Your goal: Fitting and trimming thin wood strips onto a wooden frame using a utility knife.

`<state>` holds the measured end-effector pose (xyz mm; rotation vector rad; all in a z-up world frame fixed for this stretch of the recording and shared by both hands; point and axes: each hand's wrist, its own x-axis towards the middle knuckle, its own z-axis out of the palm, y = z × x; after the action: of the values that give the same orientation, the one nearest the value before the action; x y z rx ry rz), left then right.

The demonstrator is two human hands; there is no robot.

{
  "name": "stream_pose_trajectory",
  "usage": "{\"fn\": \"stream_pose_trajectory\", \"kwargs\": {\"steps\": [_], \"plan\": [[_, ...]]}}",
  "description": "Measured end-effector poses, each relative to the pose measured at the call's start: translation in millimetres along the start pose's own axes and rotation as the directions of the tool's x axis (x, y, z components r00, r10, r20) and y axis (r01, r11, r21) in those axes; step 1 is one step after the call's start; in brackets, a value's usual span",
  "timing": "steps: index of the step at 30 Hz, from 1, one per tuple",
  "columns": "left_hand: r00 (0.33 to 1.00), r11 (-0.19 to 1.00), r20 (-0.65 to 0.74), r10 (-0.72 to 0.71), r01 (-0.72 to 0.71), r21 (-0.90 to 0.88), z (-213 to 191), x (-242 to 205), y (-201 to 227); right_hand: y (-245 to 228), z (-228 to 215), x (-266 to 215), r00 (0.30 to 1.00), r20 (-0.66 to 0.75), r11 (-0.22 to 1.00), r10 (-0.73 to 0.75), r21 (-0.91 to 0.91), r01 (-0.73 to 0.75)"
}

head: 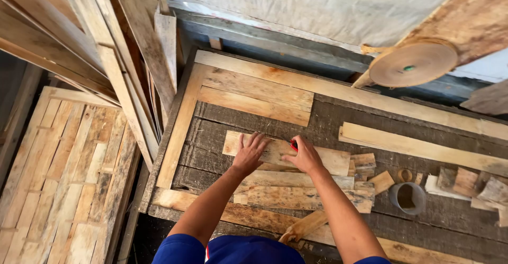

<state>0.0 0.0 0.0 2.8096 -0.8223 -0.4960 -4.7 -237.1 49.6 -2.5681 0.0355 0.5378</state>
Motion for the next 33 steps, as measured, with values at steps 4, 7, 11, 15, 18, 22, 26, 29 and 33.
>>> {"fn": "stream_pose_trajectory", "kwargs": {"steps": [4, 7, 11, 15, 18, 22, 26, 29, 33], "plan": [[0.998, 0.991, -0.035, -0.059, 0.055, -0.121, -4.9, 4.1, -38.3, -23.3, -4.3, 5.6, 0.996, 0.002, 0.991, -0.089, -0.101, 0.089], [0.999, 0.998, -0.028, -0.028, 0.027, -0.052, 4.6, 16.5, -70.1, -20.8, 9.0, 21.0, 0.991, 0.011, 0.974, -0.132, -0.182, 0.131], [0.999, 0.995, -0.003, -0.046, 0.045, -0.093, -1.8, 25.0, -98.3, -25.6, 25.9, 43.8, 0.981, -0.031, 0.951, -0.190, -0.253, 0.176], [0.996, 0.991, 0.060, -0.068, 0.074, -0.115, -2.2, 35.8, -119.9, -34.3, 34.9, 59.8, 0.981, -0.016, 0.942, -0.195, -0.280, 0.183], [0.994, 0.992, 0.069, -0.085, 0.092, -0.091, -0.2, 39.7, -133.1, -46.5, 34.1, 69.5, 0.983, 0.026, 0.938, -0.181, -0.296, 0.181], [0.992, 0.992, 0.078, -0.101, 0.107, -0.069, 3.3, 43.3, -142.6, -45.1, 45.5, 80.8, 0.979, 0.014, 0.937, -0.205, -0.285, 0.201], [0.984, 0.990, 0.116, -0.135, 0.138, -0.020, -0.7, 44.4, -146.6, -45.8, 57.3, 90.9, 0.978, 0.000, 0.934, -0.209, -0.295, 0.200], [0.975, 0.988, 0.171, -0.142, 0.149, -0.028, -1.5, 44.6, -149.5, -43.9, 63.2, 96.3, 0.983, 0.016, 0.936, -0.185, -0.302, 0.181], [0.970, 0.988, 0.194, -0.147, 0.154, -0.024, 0.1, 38.7, -149.9, -42.3, 67.9, 97.2, 0.984, 0.012, 0.932, -0.180, -0.318, 0.174]]}}
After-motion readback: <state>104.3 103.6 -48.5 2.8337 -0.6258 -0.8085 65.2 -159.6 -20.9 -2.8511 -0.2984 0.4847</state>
